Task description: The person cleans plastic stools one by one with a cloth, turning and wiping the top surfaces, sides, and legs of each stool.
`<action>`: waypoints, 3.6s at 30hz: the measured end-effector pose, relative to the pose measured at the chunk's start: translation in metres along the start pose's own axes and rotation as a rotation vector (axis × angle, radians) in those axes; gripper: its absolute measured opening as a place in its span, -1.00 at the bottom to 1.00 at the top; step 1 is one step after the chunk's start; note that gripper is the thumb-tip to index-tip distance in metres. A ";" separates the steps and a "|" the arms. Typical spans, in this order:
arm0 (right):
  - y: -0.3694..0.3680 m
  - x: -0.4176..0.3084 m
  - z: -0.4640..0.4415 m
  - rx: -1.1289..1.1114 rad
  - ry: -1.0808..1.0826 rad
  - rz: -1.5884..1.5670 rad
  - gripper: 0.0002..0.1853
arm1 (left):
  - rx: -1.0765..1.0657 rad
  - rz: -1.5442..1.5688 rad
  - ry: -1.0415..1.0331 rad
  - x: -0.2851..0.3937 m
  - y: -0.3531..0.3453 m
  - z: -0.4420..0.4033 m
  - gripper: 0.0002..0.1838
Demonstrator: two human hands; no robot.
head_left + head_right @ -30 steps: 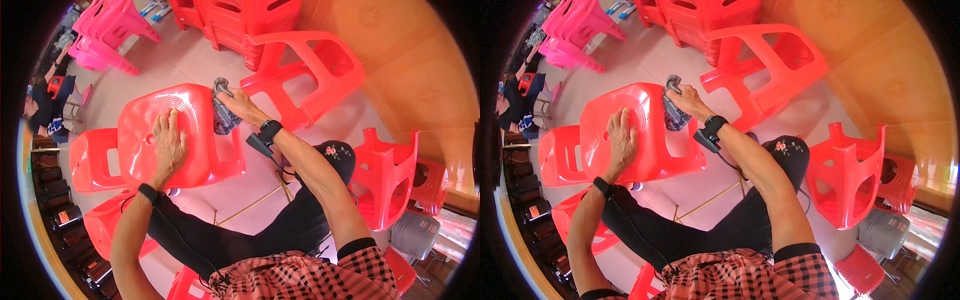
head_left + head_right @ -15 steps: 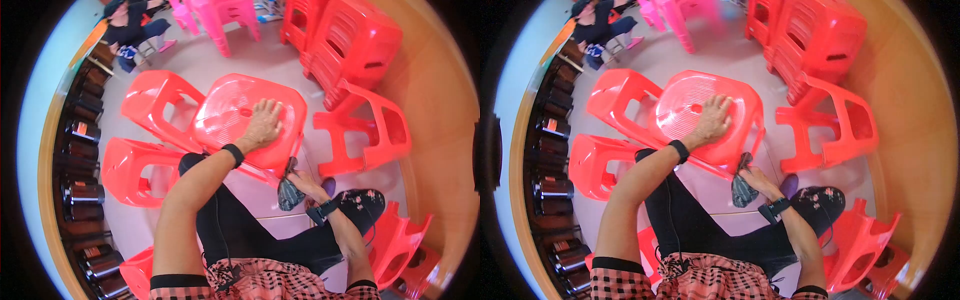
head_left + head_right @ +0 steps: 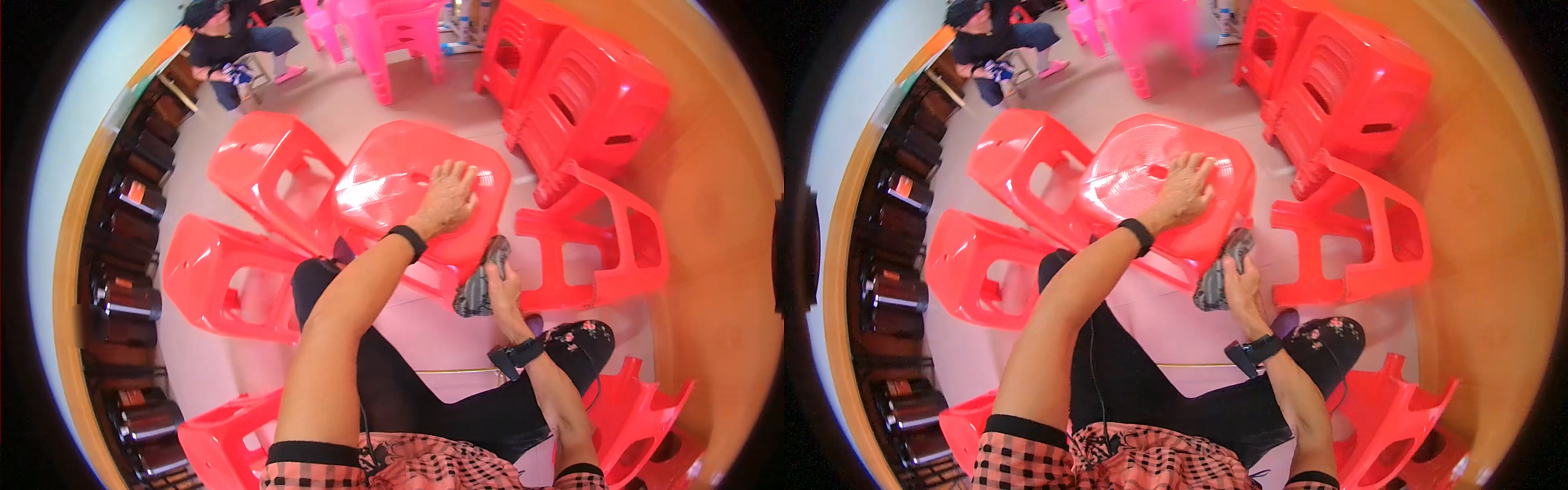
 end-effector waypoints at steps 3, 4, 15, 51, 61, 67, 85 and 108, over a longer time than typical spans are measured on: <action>0.006 -0.008 0.003 0.049 0.053 0.043 -0.78 | -0.047 0.011 0.026 0.007 0.007 -0.002 -0.49; 0.008 -0.014 0.004 0.036 0.034 0.062 -0.78 | -0.049 0.027 -0.001 0.008 0.007 -0.004 -0.49; 0.004 0.006 -0.008 0.022 -0.035 -0.099 -0.70 | -0.086 0.040 0.008 0.035 0.021 0.016 -0.49; 0.009 -0.009 0.000 0.002 -0.168 -0.530 -0.78 | -0.119 -0.373 -0.098 -0.010 -0.015 -0.033 -0.33; -0.003 0.012 0.003 -0.029 -0.195 -0.343 -0.74 | -0.114 -0.365 0.023 -0.031 -0.042 -0.070 -0.33; -0.007 0.020 0.002 -0.049 -0.239 -0.358 -0.69 | -0.097 -0.348 0.034 -0.054 -0.058 -0.093 -0.32; 0.003 0.000 0.010 -0.145 -0.329 -0.453 -0.71 | -0.040 -0.397 -0.026 -0.093 -0.084 -0.138 -0.30; 0.013 -0.016 0.012 -0.114 -0.398 -0.450 -0.68 | -0.022 -0.487 0.057 -0.158 -0.099 -0.183 -0.27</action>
Point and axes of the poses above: each hand's wrist, its own z-axis away from the middle knuckle, its own y-axis out of the back of the hand, x = y × z, the point moved 1 cm from there along -z, towards the middle knuckle, and after that the axes turned 10 degrees about z, right-handed, at the moved point
